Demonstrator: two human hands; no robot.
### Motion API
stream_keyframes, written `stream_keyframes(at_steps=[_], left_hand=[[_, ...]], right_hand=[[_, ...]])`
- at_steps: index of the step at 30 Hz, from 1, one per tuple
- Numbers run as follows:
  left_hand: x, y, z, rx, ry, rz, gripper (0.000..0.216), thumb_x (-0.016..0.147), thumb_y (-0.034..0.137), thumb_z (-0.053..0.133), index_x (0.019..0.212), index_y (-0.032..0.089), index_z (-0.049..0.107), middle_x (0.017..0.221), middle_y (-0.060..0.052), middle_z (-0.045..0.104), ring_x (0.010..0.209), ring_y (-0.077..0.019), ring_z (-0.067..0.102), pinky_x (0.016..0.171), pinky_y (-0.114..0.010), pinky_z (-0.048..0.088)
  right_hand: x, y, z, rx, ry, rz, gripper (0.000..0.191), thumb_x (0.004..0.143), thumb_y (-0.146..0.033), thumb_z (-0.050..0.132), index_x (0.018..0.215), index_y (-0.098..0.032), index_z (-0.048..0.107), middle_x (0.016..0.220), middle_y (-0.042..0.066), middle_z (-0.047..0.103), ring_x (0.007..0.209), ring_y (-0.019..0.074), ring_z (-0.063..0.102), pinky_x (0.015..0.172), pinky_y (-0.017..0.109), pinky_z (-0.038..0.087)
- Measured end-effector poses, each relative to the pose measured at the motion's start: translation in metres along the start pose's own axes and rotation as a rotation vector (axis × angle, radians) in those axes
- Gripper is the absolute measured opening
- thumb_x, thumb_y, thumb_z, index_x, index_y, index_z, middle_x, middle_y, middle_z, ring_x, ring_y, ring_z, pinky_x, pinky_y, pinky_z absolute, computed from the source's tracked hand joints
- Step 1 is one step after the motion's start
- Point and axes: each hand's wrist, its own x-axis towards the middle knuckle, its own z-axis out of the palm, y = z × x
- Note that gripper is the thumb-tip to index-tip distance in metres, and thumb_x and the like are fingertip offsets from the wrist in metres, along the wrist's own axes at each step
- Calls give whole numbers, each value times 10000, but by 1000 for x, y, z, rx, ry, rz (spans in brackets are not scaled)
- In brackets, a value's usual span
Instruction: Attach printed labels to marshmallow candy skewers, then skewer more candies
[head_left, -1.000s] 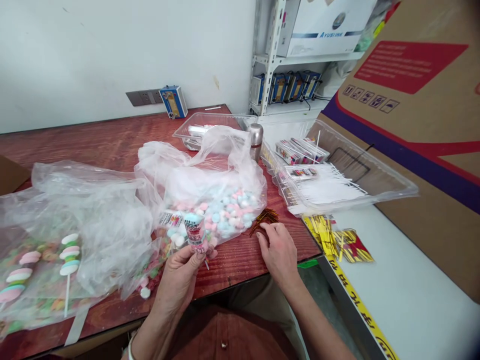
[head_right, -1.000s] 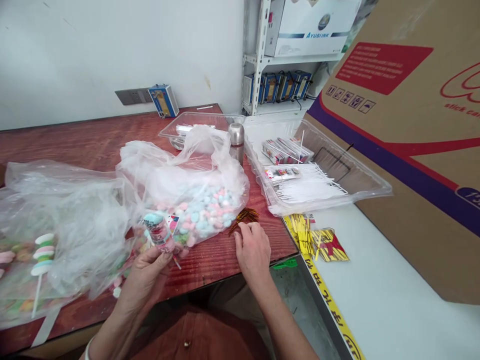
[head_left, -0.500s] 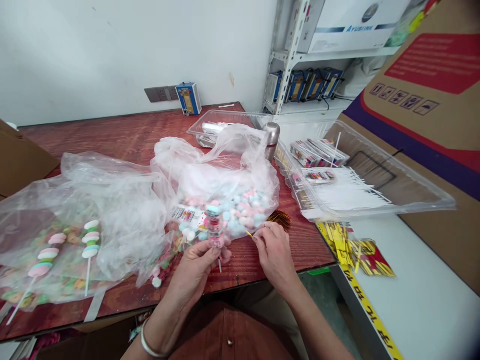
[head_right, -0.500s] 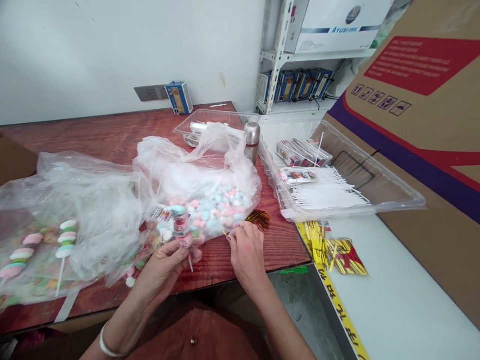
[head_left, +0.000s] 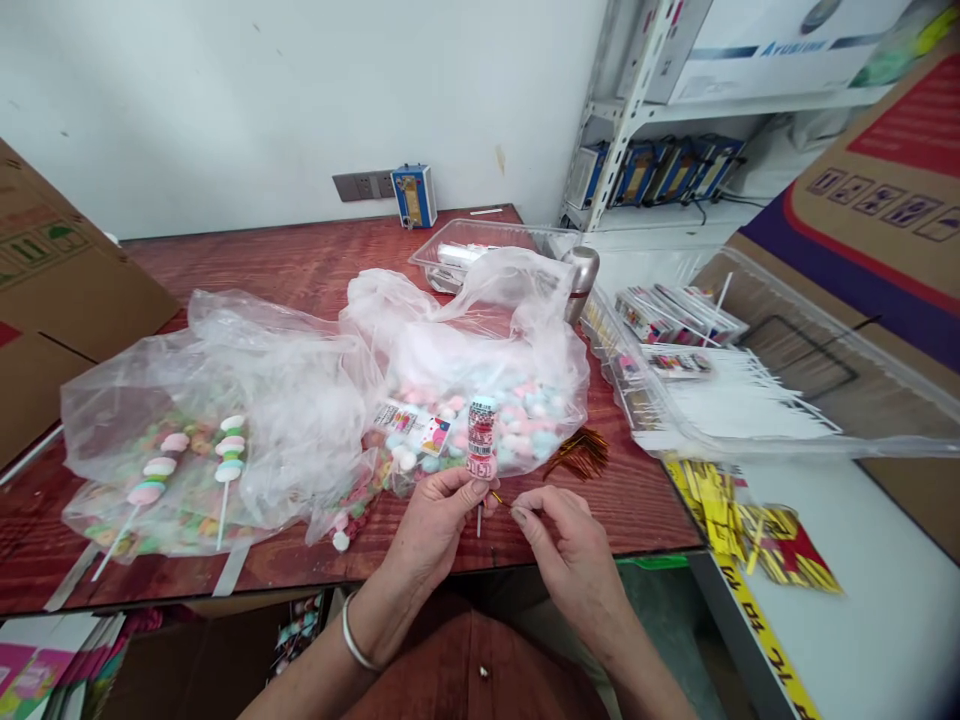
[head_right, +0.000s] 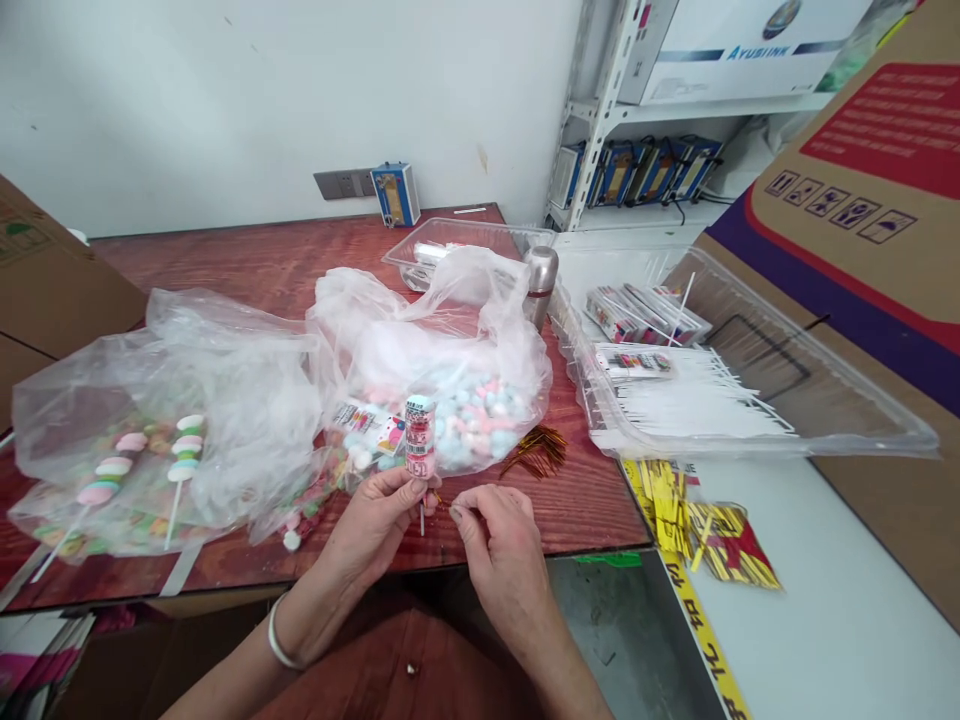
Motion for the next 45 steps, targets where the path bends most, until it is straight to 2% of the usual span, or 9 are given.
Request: stream_keyframes(at_steps=[7, 11, 17, 22, 26, 31, 37, 40, 45], left_hand=[[10, 5, -5, 534, 86, 203, 190, 829, 348, 655, 758, 179, 705, 705, -21, 666, 670, -172, 573, 676, -287, 428], [8, 5, 9, 890, 62, 472, 247, 896, 166, 482, 685, 187, 610, 737, -16, 563, 718, -170, 504, 676, -284, 375], [1, -6, 17, 1099, 40, 623, 226, 924, 109, 435, 835, 192, 624, 843, -47, 570, 798, -196, 538, 722, -302, 395], [-1, -14, 13, 1119, 86, 724, 235, 945, 146, 457, 1102, 201, 623, 911, -73, 639, 835, -212, 581, 739, -311, 417], [-1, -11, 16, 1067, 59, 718, 259, 929, 132, 460, 1040, 217, 678, 900, -72, 643, 845, -212, 580, 761, -312, 427], [4, -6, 26, 442, 64, 300, 74, 830, 229, 611, 800, 179, 656, 754, -22, 621, 703, -160, 542, 685, -278, 421], [6, -9, 33, -140, -63, -106, 316, 659, 367, 803, 714, 144, 584, 567, 57, 442, 505, -64, 317, 502, -208, 241], [4, -11, 32, -77, -72, -61, 278, 723, 371, 757, 750, 149, 593, 586, 56, 441, 513, -71, 316, 509, -213, 248], [0, -13, 25, 455, -11, 352, 123, 867, 277, 621, 923, 186, 683, 830, -33, 654, 775, -170, 559, 751, -285, 428]], right_hand=[[-13, -10, 3, 94, 382, 37, 124, 963, -278, 519, 884, -225, 599, 805, 8, 629, 735, 166, 581, 697, 272, 440], [-10, -24, 25, 178, 309, 39, 144, 953, -279, 531, 851, -217, 611, 795, 14, 651, 708, 159, 600, 673, 260, 467], [4, -15, 44, 237, 367, 277, 267, 936, -382, 526, 742, -202, 561, 685, -2, 618, 636, 159, 556, 622, 265, 448], [4, -11, 40, 286, 377, 334, 301, 927, -421, 527, 723, -200, 549, 664, -13, 591, 612, 151, 528, 599, 262, 431], [4, -13, 39, 289, 401, 327, 284, 922, -410, 536, 734, -198, 564, 666, -9, 605, 619, 155, 541, 605, 264, 441], [5, -13, 40, 265, 404, 265, 255, 929, -401, 539, 781, -199, 589, 731, 21, 667, 667, 177, 593, 632, 279, 462], [11, -7, 32, 229, 398, 246, 183, 921, -380, 591, 929, -197, 580, 845, 37, 670, 724, 185, 600, 681, 300, 477], [11, -3, 26, 154, 348, 143, 144, 946, -332, 554, 947, -198, 606, 913, 49, 661, 801, 188, 601, 718, 299, 471], [8, 2, 26, -52, 392, -29, 170, 973, -246, 482, 831, -206, 567, 776, 17, 618, 714, 170, 579, 662, 278, 432]])
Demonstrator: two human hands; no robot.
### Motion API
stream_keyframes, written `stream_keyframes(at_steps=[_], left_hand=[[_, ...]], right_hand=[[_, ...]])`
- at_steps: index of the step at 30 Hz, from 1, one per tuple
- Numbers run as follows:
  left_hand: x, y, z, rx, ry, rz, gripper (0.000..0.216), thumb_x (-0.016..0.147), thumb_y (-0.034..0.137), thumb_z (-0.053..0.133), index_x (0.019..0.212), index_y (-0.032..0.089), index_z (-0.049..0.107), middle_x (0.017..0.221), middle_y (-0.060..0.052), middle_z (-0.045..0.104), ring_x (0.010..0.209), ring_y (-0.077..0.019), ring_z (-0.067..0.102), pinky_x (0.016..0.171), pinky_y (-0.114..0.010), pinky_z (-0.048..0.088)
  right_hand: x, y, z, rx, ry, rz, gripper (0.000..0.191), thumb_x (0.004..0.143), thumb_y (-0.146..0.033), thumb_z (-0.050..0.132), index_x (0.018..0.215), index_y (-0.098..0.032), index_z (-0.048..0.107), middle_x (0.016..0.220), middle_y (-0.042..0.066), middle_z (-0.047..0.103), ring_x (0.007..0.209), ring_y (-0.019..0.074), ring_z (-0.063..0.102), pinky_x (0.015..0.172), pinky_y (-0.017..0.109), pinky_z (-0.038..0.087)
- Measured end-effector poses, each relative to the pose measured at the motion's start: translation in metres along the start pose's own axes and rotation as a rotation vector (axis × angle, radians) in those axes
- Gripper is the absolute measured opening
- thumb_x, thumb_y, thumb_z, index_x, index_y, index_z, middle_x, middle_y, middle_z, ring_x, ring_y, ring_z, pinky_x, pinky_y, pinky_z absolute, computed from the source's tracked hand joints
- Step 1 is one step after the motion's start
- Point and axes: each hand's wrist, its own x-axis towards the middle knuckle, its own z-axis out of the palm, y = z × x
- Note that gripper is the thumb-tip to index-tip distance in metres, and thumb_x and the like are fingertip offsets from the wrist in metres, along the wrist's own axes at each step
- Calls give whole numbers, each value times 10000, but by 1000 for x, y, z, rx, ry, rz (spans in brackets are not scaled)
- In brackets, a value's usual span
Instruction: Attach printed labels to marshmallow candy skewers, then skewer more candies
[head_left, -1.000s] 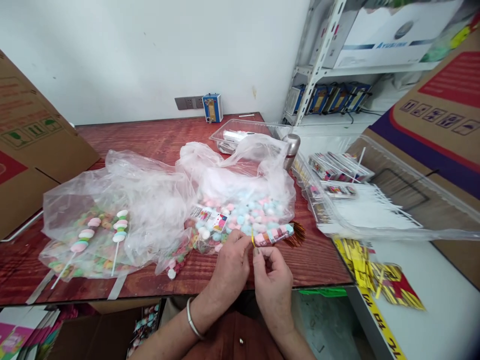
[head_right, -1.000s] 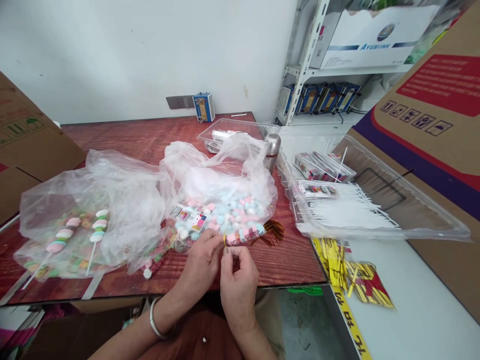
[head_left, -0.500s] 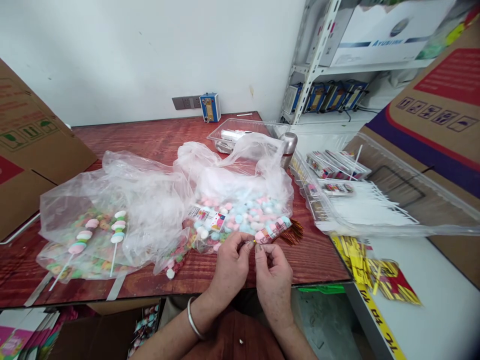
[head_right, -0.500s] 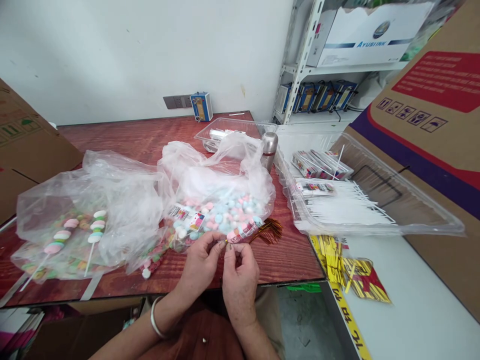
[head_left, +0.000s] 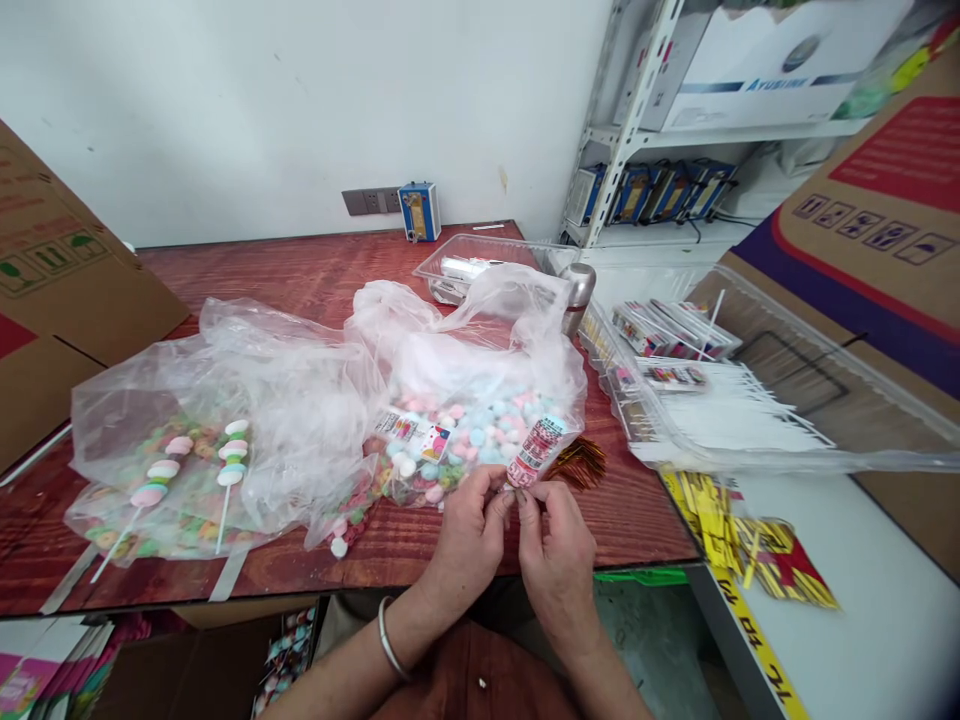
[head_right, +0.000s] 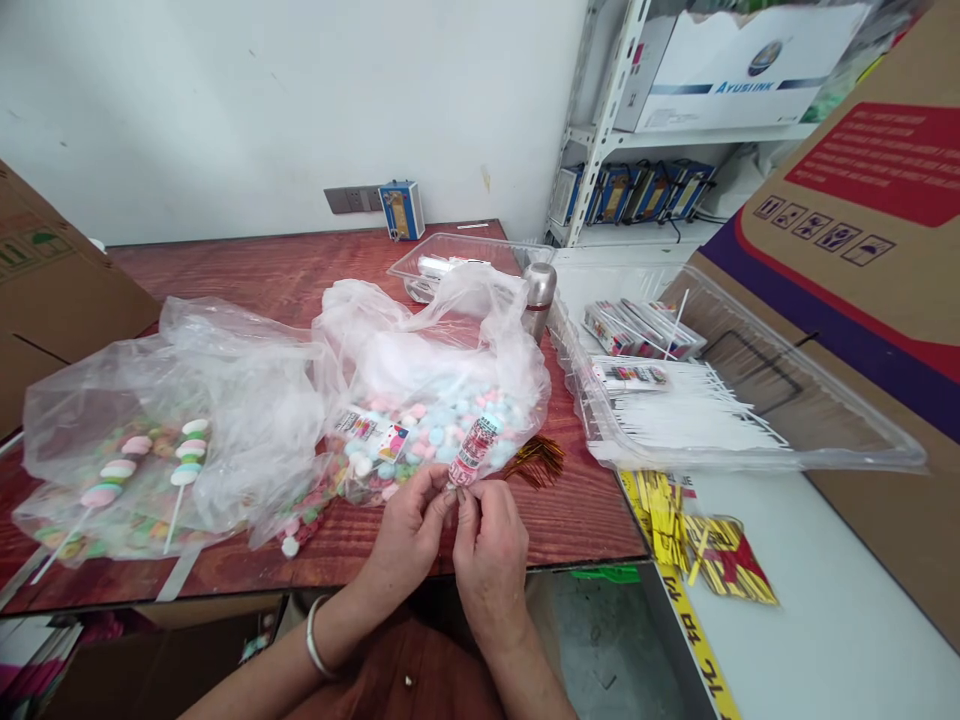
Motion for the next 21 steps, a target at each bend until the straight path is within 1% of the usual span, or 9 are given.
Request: stream_keyframes(at_steps=[2, 4, 6, 8, 10, 12, 14, 18, 21], left_hand=[[0, -1, -2, -8, -44, 34, 182, 879, 264, 612, 1023, 205, 707, 1001, -61, 701, 945, -216, 602, 894, -330, 438], [2, 0, -5, -173, -139, -16, 220, 881, 292, 622, 1064, 218, 721, 1116, -73, 706, 1073, -249, 603, 993, -376, 424], [5, 2, -12, -340, -248, -69, 224, 865, 332, 652, 1037, 223, 745, 1239, -82, 679, 1200, -282, 570, 1066, -418, 395], [9, 6, -22, -375, -374, -57, 182, 838, 333, 692, 959, 225, 775, 1382, -81, 604, 1321, -306, 497, 1123, -439, 349], [12, 13, -36, -251, -493, 32, 132, 856, 274, 670, 879, 234, 795, 1520, -45, 476, 1422, -301, 388, 1182, -441, 268], [13, 21, -48, -6, -580, 133, 238, 907, 185, 577, 857, 248, 801, 1602, 11, 341, 1495, -279, 245, 1224, -449, 158], [11, 27, -55, 278, -612, 205, 374, 925, 92, 467, 900, 262, 799, 1636, 52, 238, 1528, -269, 96, 1234, -487, 60], [2, 28, -50, 724, -544, 322, 531, 832, -58, 403, 1019, 283, 764, 1660, 86, 86, 1510, -301, -146, 1204, -593, -36], [-1, 22, -41, 799, -446, 337, 514, 842, -50, 395, 1097, 249, 726, 1668, 45, 39, 1485, -312, -221, 1197, -612, -38]], right_hand=[[0, -1, -1, -2, -2, -53, 134, 971, -225, 478, 869, -206, 562, 798, 22, 621, 728, 171, 587, 664, 275, 438], [0, -4, -4, 38, -81, -92, 121, 973, -208, 476, 885, -210, 560, 811, 22, 622, 736, 166, 590, 661, 268, 445], [0, -7, -9, 62, -187, -147, 123, 973, -190, 473, 888, -213, 558, 819, 24, 621, 744, 164, 590, 657, 263, 447], [1, -8, -15, 30, -241, -221, 141, 976, -176, 470, 865, -213, 549, 793, 20, 609, 723, 162, 578, 637, 262, 436], [2, -7, -23, -37, -223, -293, 151, 980, -160, 467, 861, -208, 546, 773, 19, 598, 710, 162, 567, 630, 263, 426], [5, -4, -29, -99, -182, -355, 147, 980, -142, 474, 868, -200, 550, 776, 24, 599, 720, 162, 567, 648, 264, 427], [7, -2, -35, -137, -156, -389, 123, 974, -132, 499, 885, -193, 558, 786, 28, 604, 737, 162, 572, 673, 264, 430], [6, -7, -41, -107, -180, -405, 99, 969, -119, 517, 920, -190, 567, 823, 35, 620, 776, 161, 578, 713, 264, 431], [0, -14, -40, -67, -191, -386, 132, 962, -103, 496, 883, -198, 544, 804, 26, 597, 742, 155, 552, 679, 259, 415]])
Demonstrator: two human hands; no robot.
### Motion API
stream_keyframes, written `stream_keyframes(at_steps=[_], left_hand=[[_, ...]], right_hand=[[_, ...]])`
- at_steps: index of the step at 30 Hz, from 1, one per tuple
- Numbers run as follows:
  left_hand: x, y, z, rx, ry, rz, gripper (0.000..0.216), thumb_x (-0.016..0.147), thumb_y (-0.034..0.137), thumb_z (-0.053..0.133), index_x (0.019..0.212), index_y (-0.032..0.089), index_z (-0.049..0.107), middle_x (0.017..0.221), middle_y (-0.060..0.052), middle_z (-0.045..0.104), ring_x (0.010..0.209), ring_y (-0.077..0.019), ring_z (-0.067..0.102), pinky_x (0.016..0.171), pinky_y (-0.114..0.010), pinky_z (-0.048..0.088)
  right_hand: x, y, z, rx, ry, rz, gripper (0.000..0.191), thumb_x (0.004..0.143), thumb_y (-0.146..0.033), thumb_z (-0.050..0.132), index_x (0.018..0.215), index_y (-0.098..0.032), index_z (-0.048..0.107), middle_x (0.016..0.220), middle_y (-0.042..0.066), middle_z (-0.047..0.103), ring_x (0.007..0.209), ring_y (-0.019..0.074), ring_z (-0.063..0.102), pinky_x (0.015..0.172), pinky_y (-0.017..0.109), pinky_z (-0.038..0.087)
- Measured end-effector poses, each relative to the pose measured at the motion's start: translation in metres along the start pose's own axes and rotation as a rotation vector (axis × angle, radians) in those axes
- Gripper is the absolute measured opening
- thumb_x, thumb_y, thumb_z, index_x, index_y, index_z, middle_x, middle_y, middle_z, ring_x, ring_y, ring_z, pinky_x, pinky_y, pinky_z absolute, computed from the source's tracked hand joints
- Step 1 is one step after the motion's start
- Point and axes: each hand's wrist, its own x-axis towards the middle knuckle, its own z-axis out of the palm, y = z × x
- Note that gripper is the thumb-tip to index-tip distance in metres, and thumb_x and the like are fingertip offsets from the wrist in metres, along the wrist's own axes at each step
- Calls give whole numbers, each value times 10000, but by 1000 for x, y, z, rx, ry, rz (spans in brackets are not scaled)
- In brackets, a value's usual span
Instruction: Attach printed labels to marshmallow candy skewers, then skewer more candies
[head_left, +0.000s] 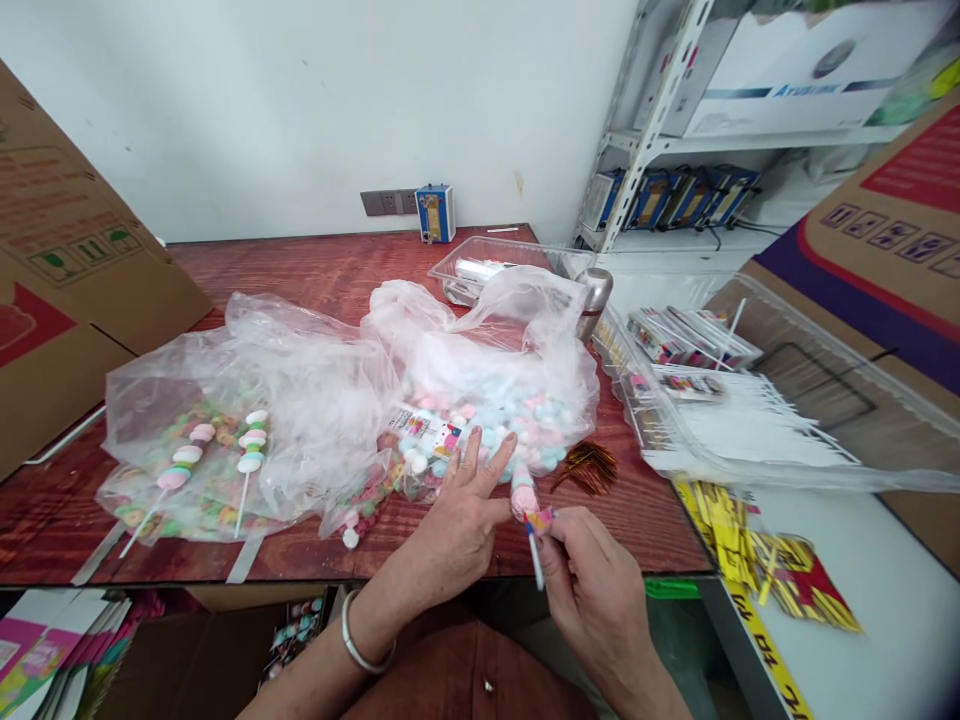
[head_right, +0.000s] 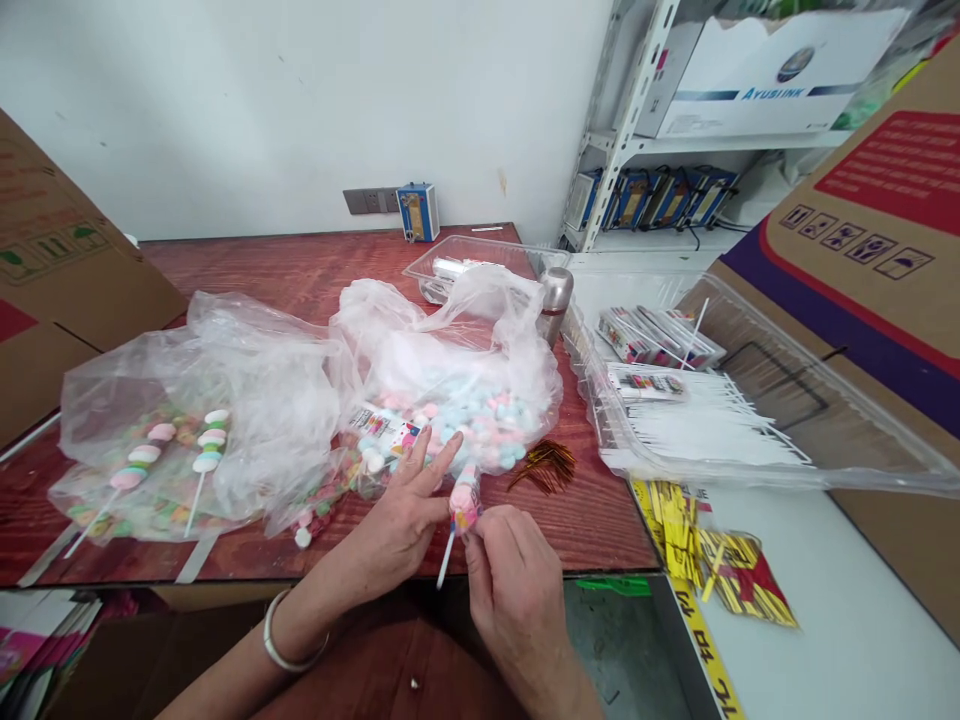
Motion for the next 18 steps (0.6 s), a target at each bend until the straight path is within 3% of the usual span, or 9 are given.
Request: stream_keyframes(at_steps=[4, 8, 10, 13, 16, 18], left_hand=[[4, -4, 1, -380, 49, -43, 352, 955, 133, 410, 1003, 207, 751, 1665, 13, 27, 1522, -316, -15, 1226, -535, 87], [2, -6, -9, -752, -44, 10, 227, 920, 310, 580, 946, 239, 795, 1636, 3, 216, 1487, -327, 236, 1219, -482, 198], [-1, -4, -13, -692, -95, 12, 209, 912, 298, 599, 928, 272, 806, 1623, 22, 246, 1501, -313, 188, 1227, -497, 131], [-5, 5, -16, -433, -109, -14, 283, 952, 251, 523, 972, 315, 798, 1635, 53, 177, 1522, -284, 14, 1214, -551, 44], [-9, 9, -15, -212, -125, 30, 341, 964, 210, 470, 1066, 338, 769, 1650, 58, 79, 1514, -307, -65, 1184, -619, 67], [-11, 4, -10, -136, -119, 79, 372, 964, 191, 441, 1093, 341, 756, 1653, 48, 90, 1516, -327, -43, 1171, -641, 111]], right_hand=[[-5, -6, 3, 174, -81, 106, 152, 960, -131, 482, 834, -209, 520, 768, 5, 575, 694, 139, 547, 628, 240, 407], [-8, -1, 4, 354, -125, 331, 212, 985, -233, 482, 778, -214, 520, 719, -12, 560, 645, 130, 544, 588, 226, 413], [-10, 2, 5, 377, -104, 393, 224, 984, -273, 497, 773, -212, 535, 718, -11, 564, 643, 132, 543, 589, 228, 415], [-14, 4, 7, 372, -58, 430, 222, 981, -280, 499, 775, -210, 545, 737, -5, 574, 664, 136, 552, 610, 232, 420], [-14, 4, 4, 363, 3, 442, 216, 982, -264, 482, 782, -209, 543, 759, -2, 579, 696, 135, 560, 638, 231, 424], [-11, 2, -3, 333, 66, 431, 208, 984, -256, 475, 794, -209, 545, 767, -3, 582, 706, 129, 561, 649, 227, 421]])
